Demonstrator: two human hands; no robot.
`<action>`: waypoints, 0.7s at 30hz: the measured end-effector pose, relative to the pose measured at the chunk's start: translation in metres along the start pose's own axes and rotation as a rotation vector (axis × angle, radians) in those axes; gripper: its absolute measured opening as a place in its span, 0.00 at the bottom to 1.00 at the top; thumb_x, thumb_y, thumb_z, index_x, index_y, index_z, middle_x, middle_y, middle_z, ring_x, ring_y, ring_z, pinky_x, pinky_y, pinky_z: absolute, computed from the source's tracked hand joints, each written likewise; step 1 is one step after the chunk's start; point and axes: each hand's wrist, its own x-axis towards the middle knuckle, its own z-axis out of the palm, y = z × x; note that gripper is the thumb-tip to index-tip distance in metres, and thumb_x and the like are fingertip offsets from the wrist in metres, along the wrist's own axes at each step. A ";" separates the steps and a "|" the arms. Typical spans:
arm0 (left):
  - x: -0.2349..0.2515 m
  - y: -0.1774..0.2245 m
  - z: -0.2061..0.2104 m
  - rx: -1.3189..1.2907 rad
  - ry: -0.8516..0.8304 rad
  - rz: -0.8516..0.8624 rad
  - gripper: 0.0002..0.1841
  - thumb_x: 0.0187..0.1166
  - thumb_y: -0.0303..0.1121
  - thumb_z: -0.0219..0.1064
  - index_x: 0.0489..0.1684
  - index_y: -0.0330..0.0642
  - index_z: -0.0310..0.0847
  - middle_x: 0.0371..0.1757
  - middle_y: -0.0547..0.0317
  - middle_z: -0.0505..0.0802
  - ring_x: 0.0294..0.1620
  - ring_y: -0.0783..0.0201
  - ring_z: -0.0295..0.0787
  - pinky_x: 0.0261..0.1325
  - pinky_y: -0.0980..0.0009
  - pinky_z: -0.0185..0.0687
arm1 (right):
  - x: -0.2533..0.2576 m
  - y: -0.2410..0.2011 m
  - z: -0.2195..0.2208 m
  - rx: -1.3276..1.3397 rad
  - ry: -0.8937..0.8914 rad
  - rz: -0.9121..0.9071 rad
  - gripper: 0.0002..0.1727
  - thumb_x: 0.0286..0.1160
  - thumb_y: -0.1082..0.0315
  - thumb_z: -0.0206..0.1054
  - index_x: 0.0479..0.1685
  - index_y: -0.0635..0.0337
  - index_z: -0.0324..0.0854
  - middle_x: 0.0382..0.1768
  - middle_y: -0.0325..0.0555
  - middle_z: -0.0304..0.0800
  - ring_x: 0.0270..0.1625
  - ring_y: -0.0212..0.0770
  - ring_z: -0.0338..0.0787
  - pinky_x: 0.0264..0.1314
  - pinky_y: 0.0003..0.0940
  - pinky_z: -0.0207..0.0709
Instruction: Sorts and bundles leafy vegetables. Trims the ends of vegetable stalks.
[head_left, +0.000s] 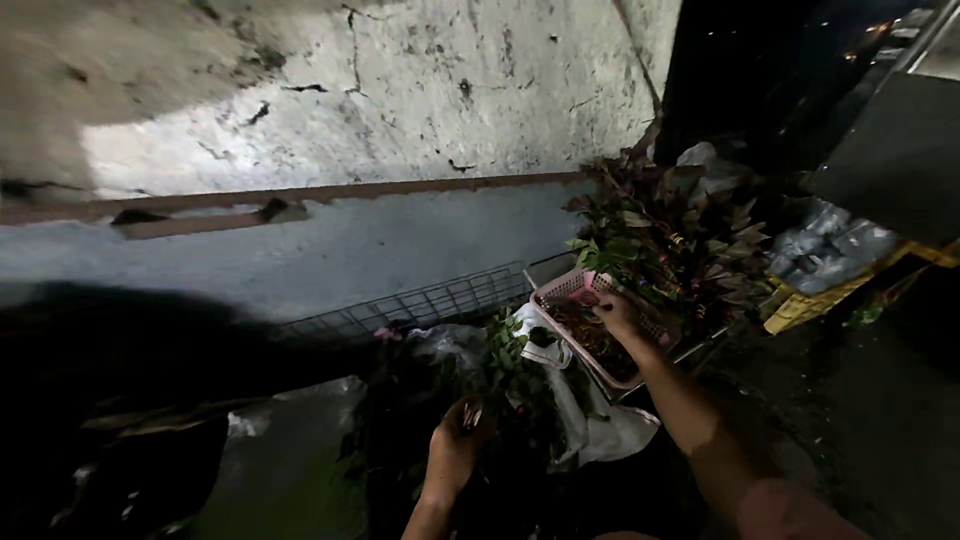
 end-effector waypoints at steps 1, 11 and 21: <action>0.000 0.001 0.000 0.005 -0.003 0.002 0.29 0.72 0.30 0.76 0.75 0.40 0.77 0.56 0.46 0.90 0.52 0.57 0.89 0.57 0.53 0.86 | -0.003 -0.003 0.000 0.144 0.007 -0.024 0.20 0.81 0.60 0.70 0.61 0.66 0.85 0.63 0.60 0.88 0.68 0.55 0.86 0.74 0.55 0.77; 0.002 0.010 0.010 0.042 -0.005 0.044 0.31 0.73 0.27 0.75 0.79 0.36 0.72 0.57 0.41 0.90 0.52 0.54 0.90 0.57 0.52 0.86 | -0.084 -0.068 0.017 0.889 -0.475 -0.393 0.06 0.75 0.72 0.68 0.42 0.68 0.81 0.39 0.49 0.92 0.38 0.37 0.87 0.45 0.34 0.82; -0.003 0.017 0.002 0.061 0.101 0.078 0.35 0.72 0.26 0.76 0.82 0.36 0.69 0.63 0.39 0.89 0.60 0.50 0.89 0.65 0.48 0.84 | -0.147 -0.104 0.039 0.387 -0.810 -0.580 0.30 0.79 0.69 0.72 0.81 0.54 0.70 0.59 0.53 0.92 0.42 0.46 0.94 0.33 0.40 0.87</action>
